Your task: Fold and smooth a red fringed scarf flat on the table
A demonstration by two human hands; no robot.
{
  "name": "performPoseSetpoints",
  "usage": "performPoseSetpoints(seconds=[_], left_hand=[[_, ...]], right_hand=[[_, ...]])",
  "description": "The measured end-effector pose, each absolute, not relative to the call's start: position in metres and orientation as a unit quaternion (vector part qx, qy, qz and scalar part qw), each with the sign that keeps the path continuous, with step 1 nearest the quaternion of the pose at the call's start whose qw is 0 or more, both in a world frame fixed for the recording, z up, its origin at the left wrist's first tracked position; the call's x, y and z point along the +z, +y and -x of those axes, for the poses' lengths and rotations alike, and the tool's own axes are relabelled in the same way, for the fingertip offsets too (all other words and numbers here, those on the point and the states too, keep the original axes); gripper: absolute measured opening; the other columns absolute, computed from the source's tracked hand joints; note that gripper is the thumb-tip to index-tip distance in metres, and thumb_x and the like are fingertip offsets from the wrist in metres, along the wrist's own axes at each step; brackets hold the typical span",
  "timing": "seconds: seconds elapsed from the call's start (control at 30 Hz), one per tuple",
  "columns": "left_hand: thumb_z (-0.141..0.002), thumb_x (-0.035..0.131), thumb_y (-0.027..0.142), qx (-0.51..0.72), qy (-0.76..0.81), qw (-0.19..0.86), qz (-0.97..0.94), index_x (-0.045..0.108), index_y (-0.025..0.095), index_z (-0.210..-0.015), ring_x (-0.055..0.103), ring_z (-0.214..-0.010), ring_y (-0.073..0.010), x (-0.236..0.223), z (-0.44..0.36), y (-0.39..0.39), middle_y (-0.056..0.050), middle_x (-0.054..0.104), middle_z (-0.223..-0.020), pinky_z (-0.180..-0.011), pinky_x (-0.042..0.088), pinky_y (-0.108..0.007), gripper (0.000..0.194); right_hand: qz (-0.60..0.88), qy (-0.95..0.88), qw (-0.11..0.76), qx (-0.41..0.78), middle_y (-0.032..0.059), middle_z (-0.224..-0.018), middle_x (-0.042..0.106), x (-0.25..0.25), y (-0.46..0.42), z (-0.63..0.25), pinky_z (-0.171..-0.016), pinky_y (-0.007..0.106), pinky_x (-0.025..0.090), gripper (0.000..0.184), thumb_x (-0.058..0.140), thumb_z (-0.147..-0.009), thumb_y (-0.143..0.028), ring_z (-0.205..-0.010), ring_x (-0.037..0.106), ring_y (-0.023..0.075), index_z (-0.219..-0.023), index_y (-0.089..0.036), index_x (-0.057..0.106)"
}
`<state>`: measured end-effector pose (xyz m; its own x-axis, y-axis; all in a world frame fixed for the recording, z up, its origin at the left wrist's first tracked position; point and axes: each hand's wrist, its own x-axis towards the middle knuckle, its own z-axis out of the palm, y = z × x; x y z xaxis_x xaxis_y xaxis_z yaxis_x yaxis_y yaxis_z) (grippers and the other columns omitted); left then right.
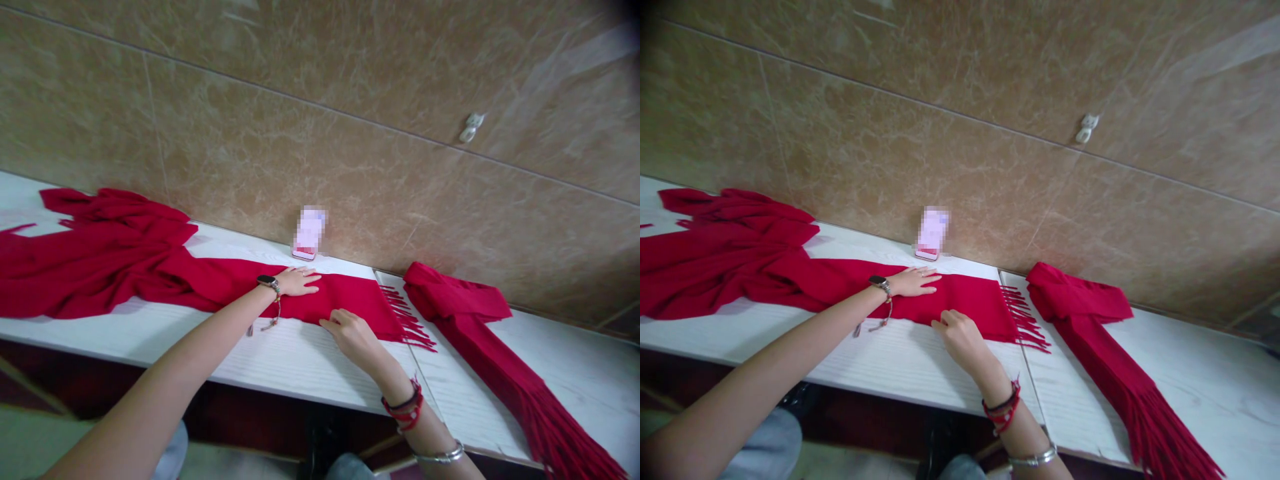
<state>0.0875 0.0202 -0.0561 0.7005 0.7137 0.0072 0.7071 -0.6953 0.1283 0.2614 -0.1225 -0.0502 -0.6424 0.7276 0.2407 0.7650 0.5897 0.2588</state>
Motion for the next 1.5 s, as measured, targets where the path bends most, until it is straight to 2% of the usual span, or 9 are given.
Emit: performPoseSetpoints(seconds=[0.2,0.47,0.63,0.8,0.97,1.1,1.23,1.4,1.5], left_hand=[[-0.088,0.035,0.044,0.083,0.483,0.022,-0.871,0.038,0.020,-0.131,0.019,-0.130,-0.0293,-0.058,-0.072,0.016,-0.012,0.024,-0.143,-0.101,0.015,-0.054,0.049],[-0.093,0.027,0.032,0.043,0.281,0.063,-0.957,0.034,0.028,-0.133,0.018,-0.132,-0.0213,-0.051,-0.093,-0.009,0.000,0.026,-0.143,-0.103,0.018,-0.045,0.041],[-0.092,0.027,0.039,0.030,0.347,0.056,-0.936,0.031,0.031,-0.134,0.020,-0.131,-0.0242,-0.057,-0.094,-0.007,0.001,0.024,-0.144,-0.102,0.018,-0.048,0.043],[-0.090,0.026,0.046,0.036,0.433,0.064,-0.898,0.028,0.029,-0.136,0.017,-0.132,-0.0249,-0.056,-0.085,0.001,-0.002,0.020,-0.145,-0.103,0.014,-0.050,0.049],[-0.086,0.032,0.054,-0.031,0.488,0.095,-0.867,0.024,0.026,-0.138,0.009,-0.133,-0.0286,-0.040,-0.075,-0.007,-0.006,0.013,-0.146,-0.103,0.010,-0.052,0.060],[-0.080,0.047,0.052,-0.054,0.469,0.107,-0.875,0.027,0.029,-0.137,0.012,-0.131,-0.0345,-0.031,-0.062,-0.038,-0.007,0.014,-0.146,-0.098,0.019,-0.056,0.065],[-0.083,0.041,0.051,-0.056,0.488,0.102,-0.865,0.030,0.030,-0.135,0.016,-0.128,-0.0400,-0.031,-0.045,-0.070,-0.010,0.018,-0.145,-0.091,0.024,-0.061,0.057],[-0.083,0.048,0.029,-0.010,0.354,-0.007,-0.935,0.051,0.024,-0.120,0.049,-0.108,-0.0256,-0.025,-0.036,-0.083,-0.010,0.050,-0.123,-0.084,0.041,-0.034,0.037],[-0.079,0.047,0.012,0.000,0.308,-0.071,-0.949,0.058,0.019,-0.109,0.058,-0.090,-0.0201,-0.024,-0.038,-0.079,-0.008,0.057,-0.106,-0.071,0.044,-0.027,0.032]], right_hand=[[0.409,-0.897,0.089,-0.142,0.0043,-0.076,0.057,-0.052,-0.122,-0.263,-0.062,0.023,0.038,0.029,0.047,-0.083,-0.009,-0.071,0.051,0.0151,-0.105,-0.020,0.062],[0.527,-0.829,0.167,-0.084,0.0123,-0.105,0.060,-0.056,-0.114,-0.273,-0.083,0.038,0.041,0.032,0.038,-0.090,-0.027,-0.098,0.052,0.0216,-0.114,-0.017,0.056],[0.626,-0.777,0.017,-0.063,0.0090,-0.143,0.027,-0.070,-0.112,-0.279,-0.093,0.059,0.026,0.050,0.032,-0.089,-0.043,-0.129,0.020,0.0318,-0.136,-0.027,0.029],[0.636,-0.770,-0.024,-0.038,0.0072,-0.146,0.018,-0.067,-0.113,-0.276,-0.095,0.061,0.022,0.052,0.029,-0.090,-0.045,-0.131,0.014,0.0327,-0.138,-0.029,0.022],[0.625,-0.779,0.014,-0.042,0.0082,-0.144,0.023,-0.063,-0.113,-0.277,-0.095,0.061,0.025,0.049,0.030,-0.090,-0.044,-0.130,0.018,0.0317,-0.136,-0.028,0.028],[0.637,-0.764,0.080,-0.061,0.0096,-0.141,0.030,-0.061,-0.112,-0.275,-0.096,0.060,0.024,0.045,0.030,-0.091,-0.038,-0.130,0.022,0.0295,-0.133,-0.024,0.035],[0.567,-0.809,0.131,-0.080,0.0091,-0.142,0.030,-0.060,-0.110,-0.272,-0.098,0.060,0.022,0.044,0.039,-0.089,-0.032,-0.131,0.019,0.0296,-0.131,-0.023,0.039],[0.413,-0.894,0.158,-0.072,0.0098,-0.121,0.055,-0.062,-0.107,-0.267,-0.100,0.046,0.030,0.030,0.048,-0.085,-0.023,-0.116,0.045,0.0221,-0.112,-0.019,0.059],[0.388,-0.907,0.146,-0.074,0.0098,-0.106,0.063,-0.058,-0.107,-0.263,-0.094,0.036,0.039,0.027,0.047,-0.083,-0.016,-0.100,0.056,0.0189,-0.105,-0.015,0.062]])
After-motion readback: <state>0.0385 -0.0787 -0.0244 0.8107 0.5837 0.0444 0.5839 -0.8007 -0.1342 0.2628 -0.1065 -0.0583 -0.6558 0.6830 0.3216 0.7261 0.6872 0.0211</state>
